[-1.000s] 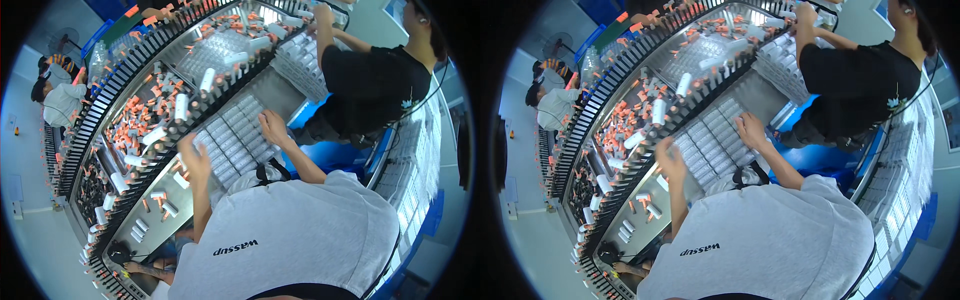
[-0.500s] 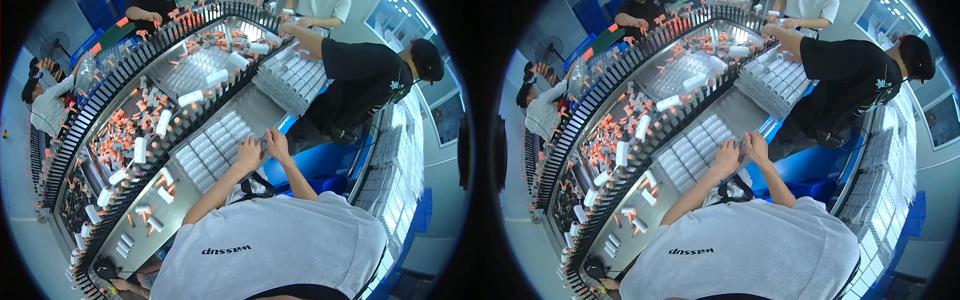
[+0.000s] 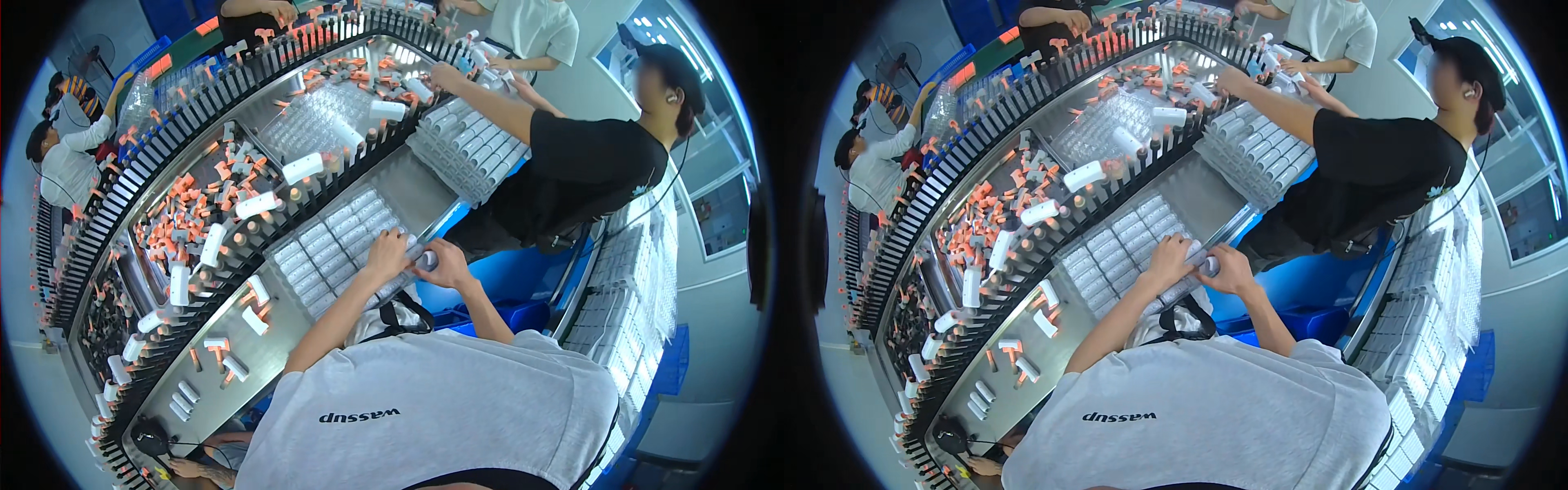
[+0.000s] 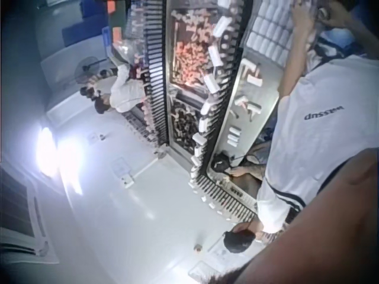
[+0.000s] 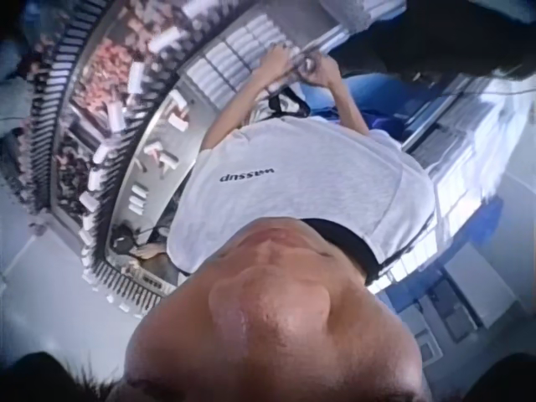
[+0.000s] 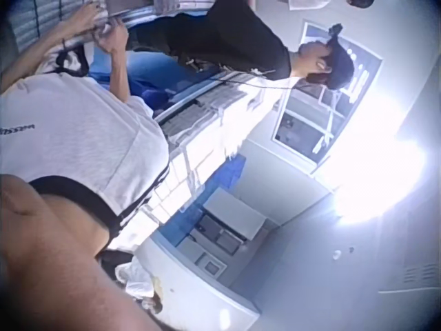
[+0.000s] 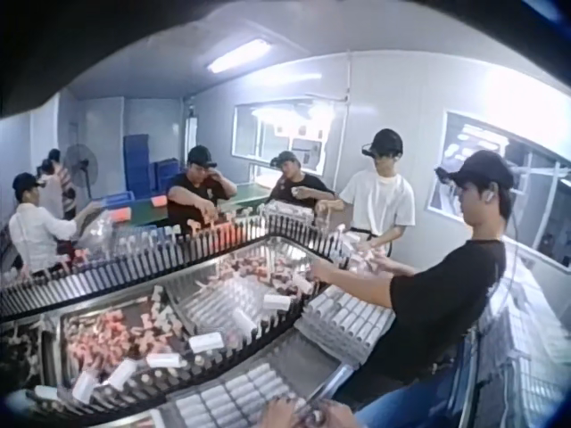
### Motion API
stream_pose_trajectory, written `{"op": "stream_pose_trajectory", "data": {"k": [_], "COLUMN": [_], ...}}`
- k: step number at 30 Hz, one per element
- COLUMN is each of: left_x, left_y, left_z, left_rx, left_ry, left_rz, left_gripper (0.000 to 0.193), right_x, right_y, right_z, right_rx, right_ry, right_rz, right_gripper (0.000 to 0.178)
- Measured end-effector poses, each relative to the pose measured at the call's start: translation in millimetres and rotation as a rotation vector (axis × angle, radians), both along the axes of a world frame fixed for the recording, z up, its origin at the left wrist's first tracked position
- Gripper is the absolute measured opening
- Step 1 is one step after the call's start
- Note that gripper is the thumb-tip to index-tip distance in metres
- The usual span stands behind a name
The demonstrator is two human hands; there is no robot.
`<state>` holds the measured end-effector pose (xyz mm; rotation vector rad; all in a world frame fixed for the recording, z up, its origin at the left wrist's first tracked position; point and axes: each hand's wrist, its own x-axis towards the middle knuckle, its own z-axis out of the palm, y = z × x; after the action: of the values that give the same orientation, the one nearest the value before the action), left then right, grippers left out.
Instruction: Manually picking up electronic components and placing them into organized plastic trays on a factory line.
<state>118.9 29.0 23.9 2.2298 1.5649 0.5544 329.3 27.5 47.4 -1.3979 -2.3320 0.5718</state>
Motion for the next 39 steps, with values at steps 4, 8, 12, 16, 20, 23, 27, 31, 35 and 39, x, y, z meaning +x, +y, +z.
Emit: {"op": "stream_pose_trajectory", "data": {"k": [4,8,12,16,20,23,27,31,35,39], "left_x": [-2,5,6,4,6,5,3,9,3,-9], "left_y": [-1,-2,-5,-14,-12,-1,16,6,-11,-20], "left_z": [4,10,1,-2,-7,1,4,3,-3,16], "left_rx": [-0.058,-0.119,-0.011,0.07,0.102,0.036,-0.045,-0.03,0.052,0.025], "left_ry": [0.033,0.084,0.082,-0.001,0.018,0.064,0.201,0.168,0.089,0.0], "left_rz": [0.038,0.09,0.113,0.095,0.088,0.07,-0.067,-0.046,-0.015,0.051], "left_gripper": [0.055,0.058,0.057,0.055,0.055,0.05,0.033,0.033,0.043,0.05], "right_x": [-12,-23,-28,-32,-34,-33,-38,-34,-35,-37], "right_y": [-17,-25,-29,-39,-42,-42,-39,-41,-48,-50], "right_z": [6,7,3,-15,-19,-15,-7,-12,-15,-7], "right_rx": [-0.007,0.031,-0.052,0.024,0.059,-0.026,-0.053,-0.051,-0.009,0.045], "right_ry": [-0.1,-0.145,-0.16,-0.166,-0.182,-0.167,-0.19,-0.173,-0.151,-0.149], "right_rz": [-0.132,-0.187,-0.244,-0.29,-0.338,-0.319,-0.312,-0.32,-0.319,-0.331], "right_gripper": [0.054,0.054,0.061,0.064,0.064,0.067,0.07,0.07,0.066,0.063]}}
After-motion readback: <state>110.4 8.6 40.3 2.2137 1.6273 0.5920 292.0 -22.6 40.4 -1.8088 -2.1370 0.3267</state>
